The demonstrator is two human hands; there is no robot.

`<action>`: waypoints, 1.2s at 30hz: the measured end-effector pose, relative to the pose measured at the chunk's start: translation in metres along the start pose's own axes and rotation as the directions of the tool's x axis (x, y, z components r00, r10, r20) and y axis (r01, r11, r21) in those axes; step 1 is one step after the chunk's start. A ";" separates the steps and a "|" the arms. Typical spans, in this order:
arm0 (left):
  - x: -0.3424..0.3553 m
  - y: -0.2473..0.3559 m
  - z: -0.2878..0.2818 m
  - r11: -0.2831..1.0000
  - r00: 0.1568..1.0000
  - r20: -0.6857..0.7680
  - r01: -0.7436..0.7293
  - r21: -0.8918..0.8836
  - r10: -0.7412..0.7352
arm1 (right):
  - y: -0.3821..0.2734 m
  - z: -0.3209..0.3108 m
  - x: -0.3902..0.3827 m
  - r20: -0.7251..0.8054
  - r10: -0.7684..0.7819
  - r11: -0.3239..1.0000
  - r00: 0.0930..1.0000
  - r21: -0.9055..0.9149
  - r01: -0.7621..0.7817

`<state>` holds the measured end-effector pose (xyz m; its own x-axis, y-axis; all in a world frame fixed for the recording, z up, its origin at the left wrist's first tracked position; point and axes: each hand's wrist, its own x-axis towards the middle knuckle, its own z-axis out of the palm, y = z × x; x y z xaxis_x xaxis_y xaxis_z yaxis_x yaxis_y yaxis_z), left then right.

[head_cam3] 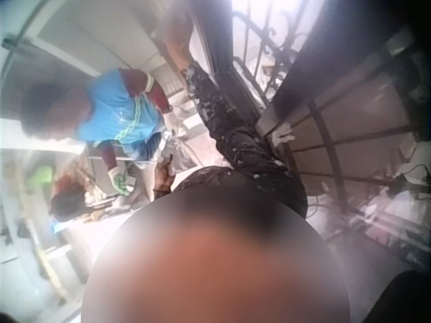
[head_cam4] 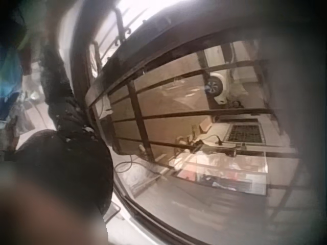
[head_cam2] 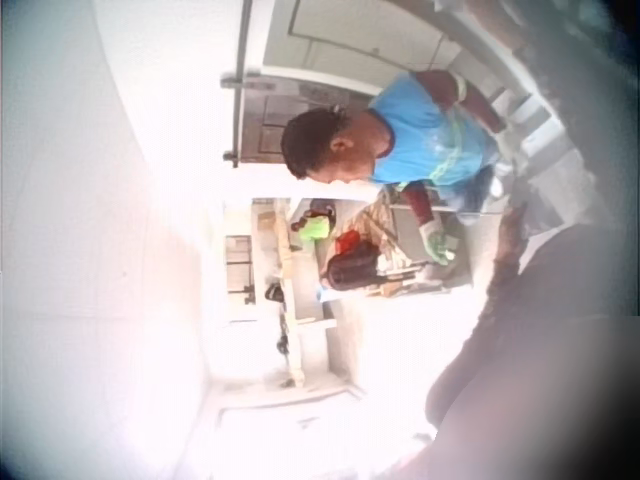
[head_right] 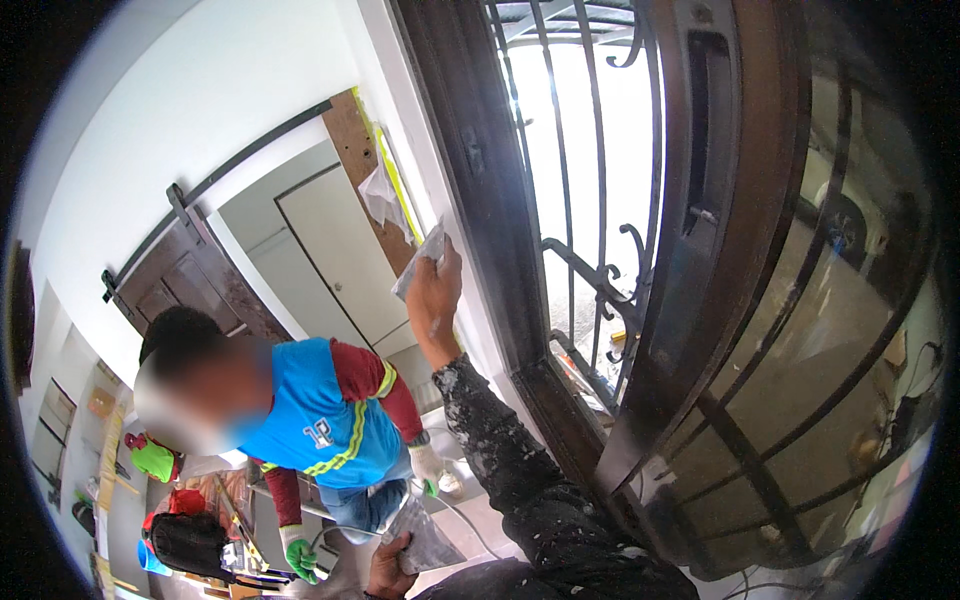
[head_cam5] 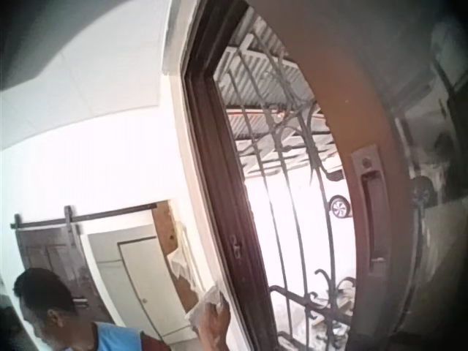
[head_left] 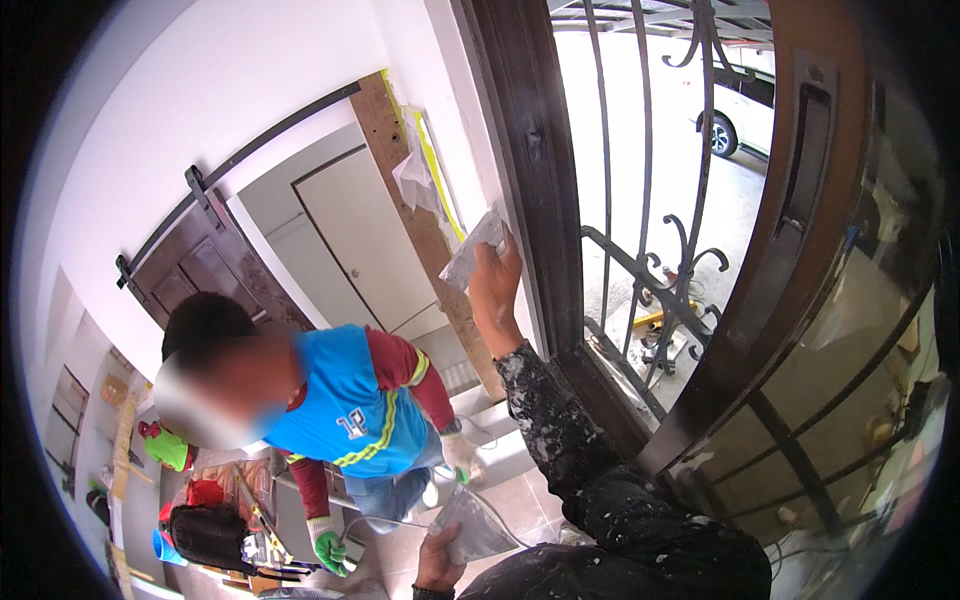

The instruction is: The person uses a putty knife to apply plaster to a wall around a window frame. They repeatedly scoop plaster from a hawk and smooth it onto the wall surface. Another worker is visible in the background moving around the room.

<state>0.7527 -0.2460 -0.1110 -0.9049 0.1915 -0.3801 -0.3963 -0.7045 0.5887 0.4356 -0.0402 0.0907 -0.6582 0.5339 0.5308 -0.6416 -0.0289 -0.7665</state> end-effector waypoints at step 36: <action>0.016 0.041 -0.084 0.990 0.905 -0.404 -0.143 0.008 0.134 | -0.006 0.032 -0.041 0.191 -0.097 0.986 0.977 0.152 0.068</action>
<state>0.7349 -0.3287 -0.1528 -0.8092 -0.1976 -0.5533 -0.2641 -0.7189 0.6429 0.4536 -0.0888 0.0850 -0.6562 0.3629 0.6616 -0.7371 -0.1205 -0.6650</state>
